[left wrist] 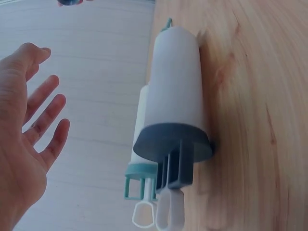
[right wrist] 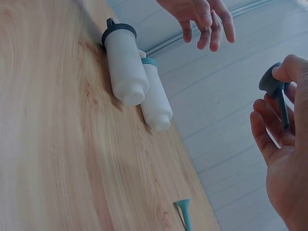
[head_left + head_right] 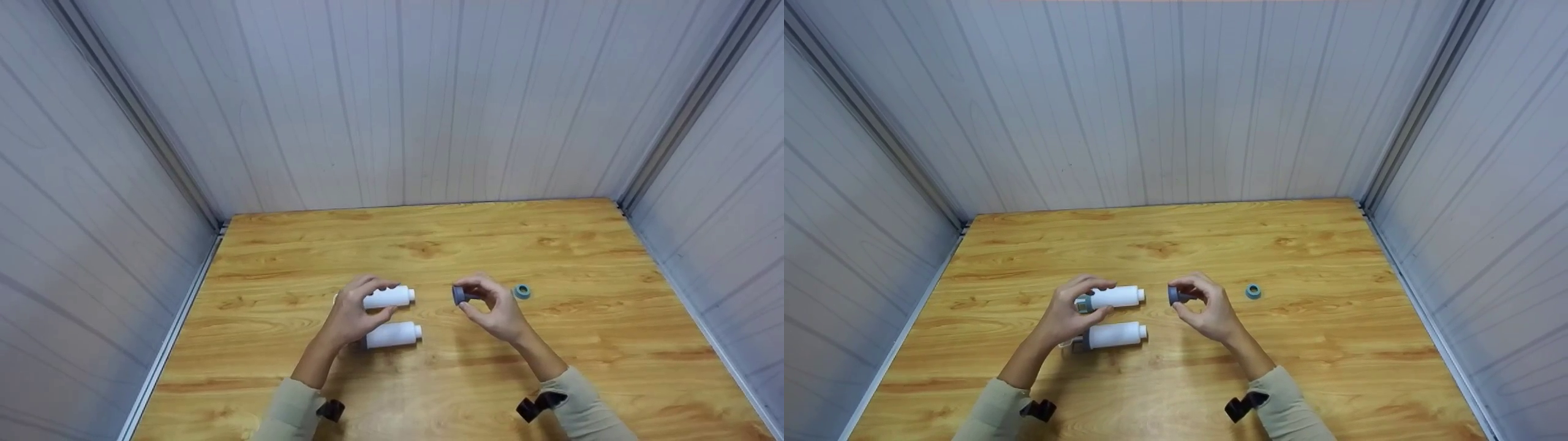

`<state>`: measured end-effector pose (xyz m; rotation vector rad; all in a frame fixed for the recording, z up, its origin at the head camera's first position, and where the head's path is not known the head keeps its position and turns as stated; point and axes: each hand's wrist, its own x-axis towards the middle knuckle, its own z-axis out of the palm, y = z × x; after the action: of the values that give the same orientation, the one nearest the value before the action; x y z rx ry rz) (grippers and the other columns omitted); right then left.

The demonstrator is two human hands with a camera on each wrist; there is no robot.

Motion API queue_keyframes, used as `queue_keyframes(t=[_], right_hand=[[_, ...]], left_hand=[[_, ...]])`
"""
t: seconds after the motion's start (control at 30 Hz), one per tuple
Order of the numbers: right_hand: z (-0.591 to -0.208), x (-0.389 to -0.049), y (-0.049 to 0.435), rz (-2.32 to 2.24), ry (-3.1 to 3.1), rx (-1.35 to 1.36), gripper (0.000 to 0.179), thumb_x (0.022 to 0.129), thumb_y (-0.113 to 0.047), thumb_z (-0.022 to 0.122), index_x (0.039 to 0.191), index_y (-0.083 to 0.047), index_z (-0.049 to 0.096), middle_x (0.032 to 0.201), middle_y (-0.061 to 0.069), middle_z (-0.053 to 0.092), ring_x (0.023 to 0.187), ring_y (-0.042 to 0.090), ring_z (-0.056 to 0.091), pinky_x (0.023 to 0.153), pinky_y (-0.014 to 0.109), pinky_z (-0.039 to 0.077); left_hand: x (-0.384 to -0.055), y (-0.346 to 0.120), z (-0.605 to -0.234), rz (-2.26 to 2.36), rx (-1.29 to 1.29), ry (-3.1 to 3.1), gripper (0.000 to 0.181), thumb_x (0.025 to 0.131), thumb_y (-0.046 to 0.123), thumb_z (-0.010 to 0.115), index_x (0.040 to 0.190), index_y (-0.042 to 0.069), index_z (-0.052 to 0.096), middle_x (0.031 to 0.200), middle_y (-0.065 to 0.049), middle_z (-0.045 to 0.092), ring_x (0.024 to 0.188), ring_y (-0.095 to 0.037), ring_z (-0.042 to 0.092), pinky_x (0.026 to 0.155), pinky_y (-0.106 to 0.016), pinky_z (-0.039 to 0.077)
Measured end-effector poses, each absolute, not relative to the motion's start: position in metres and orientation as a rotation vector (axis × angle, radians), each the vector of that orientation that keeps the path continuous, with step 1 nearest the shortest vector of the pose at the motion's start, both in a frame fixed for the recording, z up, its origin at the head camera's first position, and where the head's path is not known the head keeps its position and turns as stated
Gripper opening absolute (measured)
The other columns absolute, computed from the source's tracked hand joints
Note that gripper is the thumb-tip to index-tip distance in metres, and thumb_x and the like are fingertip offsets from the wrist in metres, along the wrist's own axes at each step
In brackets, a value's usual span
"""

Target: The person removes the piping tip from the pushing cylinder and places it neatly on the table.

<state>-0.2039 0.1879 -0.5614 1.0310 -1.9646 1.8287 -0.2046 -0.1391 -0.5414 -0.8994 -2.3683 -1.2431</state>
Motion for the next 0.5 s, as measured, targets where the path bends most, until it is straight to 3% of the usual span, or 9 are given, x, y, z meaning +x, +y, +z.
queue_keyframes(t=[0.1, 0.33, 0.5], right_hand=[[-0.563, -0.205, 0.185, 1.844, -1.94, 1.027, 0.041, 0.088, 0.028, 0.069, 0.128, 0.018, 0.069, 0.119, 0.021, 0.072, 0.113, 0.004, 0.074, 0.098, 0.018, 0.064], [-0.569, -0.205, 0.18, 1.903, -1.905, 0.981, 0.04, 0.088, 0.03, 0.069, 0.126, 0.02, 0.069, 0.127, -0.006, 0.072, 0.114, 0.004, 0.074, 0.098, 0.018, 0.064], [-0.57, -0.205, 0.177, 1.927, -1.879, 0.963, 0.039, 0.088, 0.03, 0.07, 0.126, 0.022, 0.069, 0.126, -0.006, 0.072, 0.114, 0.006, 0.074, 0.097, 0.018, 0.064]], left_hand=[[-0.205, -0.136, -0.539, -1.248, -0.908, -2.343, 0.04, 0.092, 0.007, 0.09, 0.131, 0.011, 0.082, 0.118, -0.011, 0.082, 0.109, -0.031, 0.076, 0.086, -0.053, 0.066], [-0.209, -0.126, -0.536, -1.232, -0.97, -2.263, 0.04, 0.095, 0.01, 0.089, 0.134, 0.01, 0.083, 0.119, -0.01, 0.085, 0.112, -0.029, 0.08, 0.091, -0.046, 0.068], [-0.211, -0.12, -0.532, -1.234, -1.002, -2.225, 0.039, 0.094, 0.009, 0.091, 0.132, 0.007, 0.083, 0.118, -0.01, 0.087, 0.106, -0.029, 0.081, 0.087, -0.042, 0.069]])
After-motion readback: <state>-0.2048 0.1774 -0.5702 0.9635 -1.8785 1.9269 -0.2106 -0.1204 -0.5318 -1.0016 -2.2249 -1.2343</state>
